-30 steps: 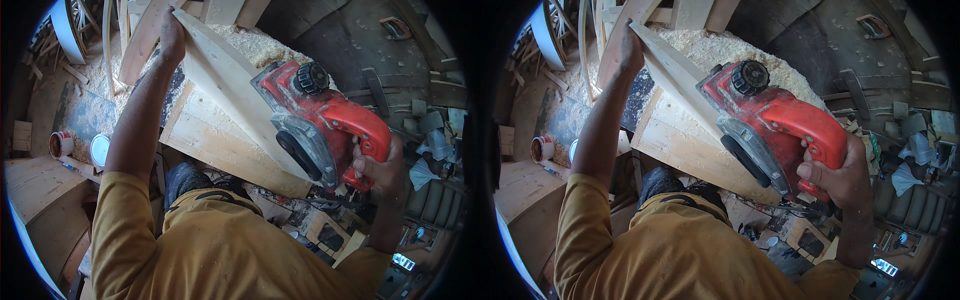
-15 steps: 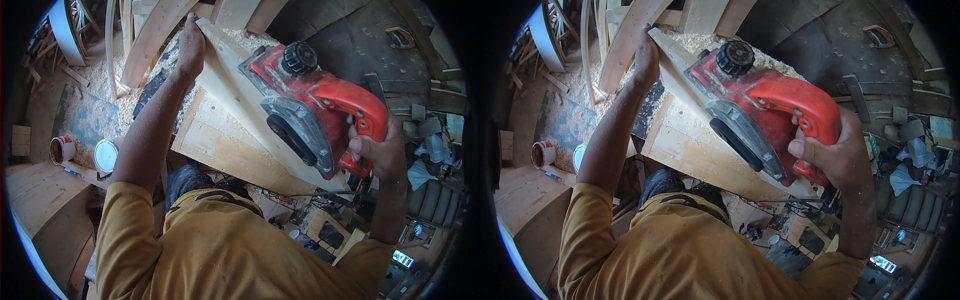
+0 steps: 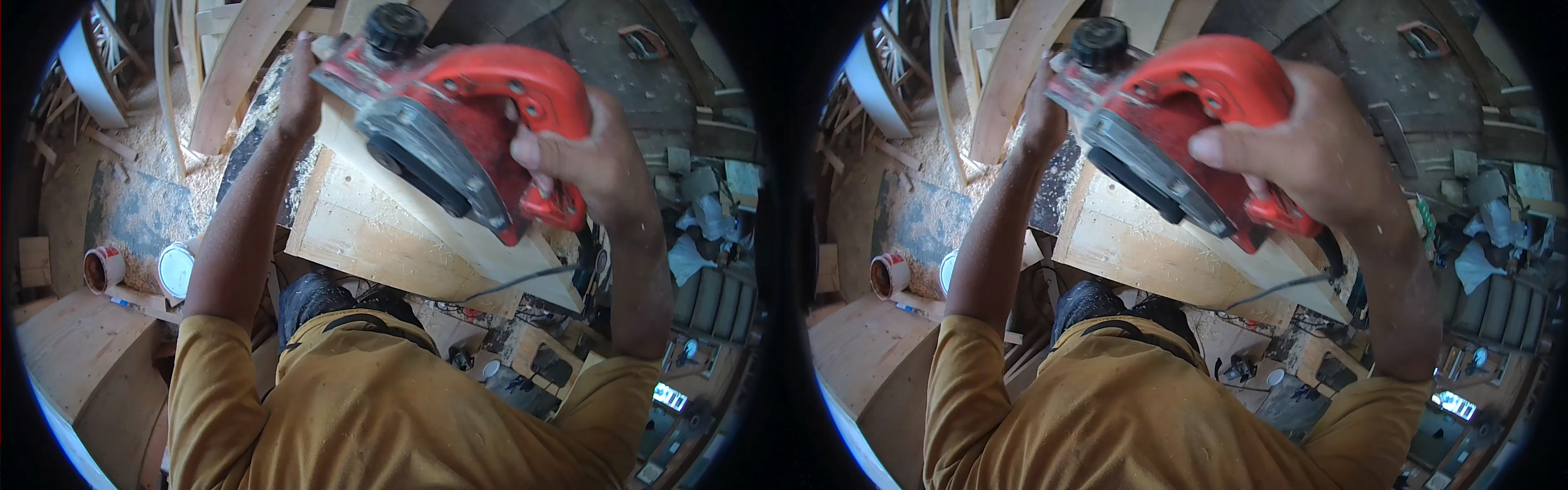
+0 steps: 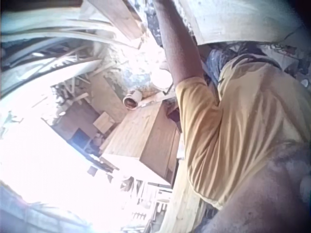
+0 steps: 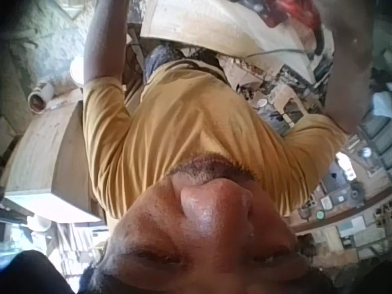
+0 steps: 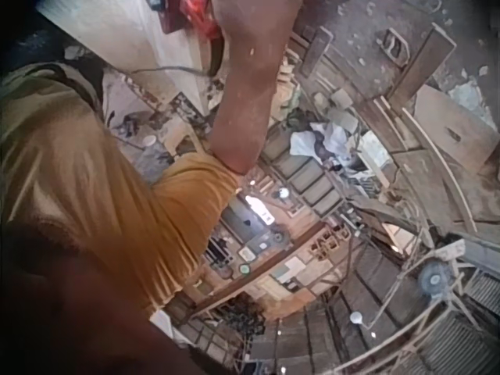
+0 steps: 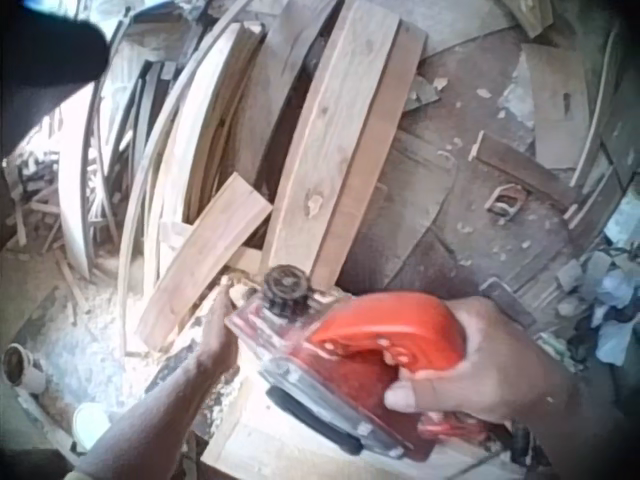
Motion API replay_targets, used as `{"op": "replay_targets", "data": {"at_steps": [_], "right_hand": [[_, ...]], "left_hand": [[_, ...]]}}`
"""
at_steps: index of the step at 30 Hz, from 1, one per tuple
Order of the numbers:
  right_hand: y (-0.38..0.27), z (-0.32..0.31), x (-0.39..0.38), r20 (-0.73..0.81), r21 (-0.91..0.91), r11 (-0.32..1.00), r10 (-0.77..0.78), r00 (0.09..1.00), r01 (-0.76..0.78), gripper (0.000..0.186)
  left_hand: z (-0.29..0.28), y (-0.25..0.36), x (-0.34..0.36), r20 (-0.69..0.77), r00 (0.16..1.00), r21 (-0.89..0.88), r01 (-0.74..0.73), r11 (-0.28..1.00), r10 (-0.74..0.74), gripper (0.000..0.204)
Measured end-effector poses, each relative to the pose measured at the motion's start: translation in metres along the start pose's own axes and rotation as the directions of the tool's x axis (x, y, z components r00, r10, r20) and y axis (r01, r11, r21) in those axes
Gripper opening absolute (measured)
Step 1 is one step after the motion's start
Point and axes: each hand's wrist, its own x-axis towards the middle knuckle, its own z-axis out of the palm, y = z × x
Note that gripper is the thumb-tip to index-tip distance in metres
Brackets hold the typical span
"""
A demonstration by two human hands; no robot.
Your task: Checking the fit of wooden cabinet panels, using an electric planer on a board, and sharpening or grinding a tool component with an angle grinder.
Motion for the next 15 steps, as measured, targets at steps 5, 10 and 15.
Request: {"op": "replay_targets", "data": {"at_steps": [5, 10, 15], "right_hand": [[-0.011, 0.019, 0.025, -0.034, -0.087, 0.974, -0.211, 0.977, 0.207, 0.031], [-0.035, 0.002, 0.055, 0.214, -0.241, 0.967, -0.027, 0.976, 0.08, 0.03], [-0.035, -0.023, 0.014, 0.046, -0.139, 0.987, 0.087, 0.995, -0.08, 0.024]], "left_hand": [[-0.014, -0.023, 0.005, 0.125, 0.992, -0.245, 0.008, 0.97, 0.023, 0.051], [-0.023, -0.012, 0.001, -0.057, 0.992, -0.043, 0.11, 0.993, -0.112, 0.04], [-0.031, -0.01, -0.013, -0.109, 0.961, 0.331, -0.208, 0.921, 0.256, 0.036]]}}
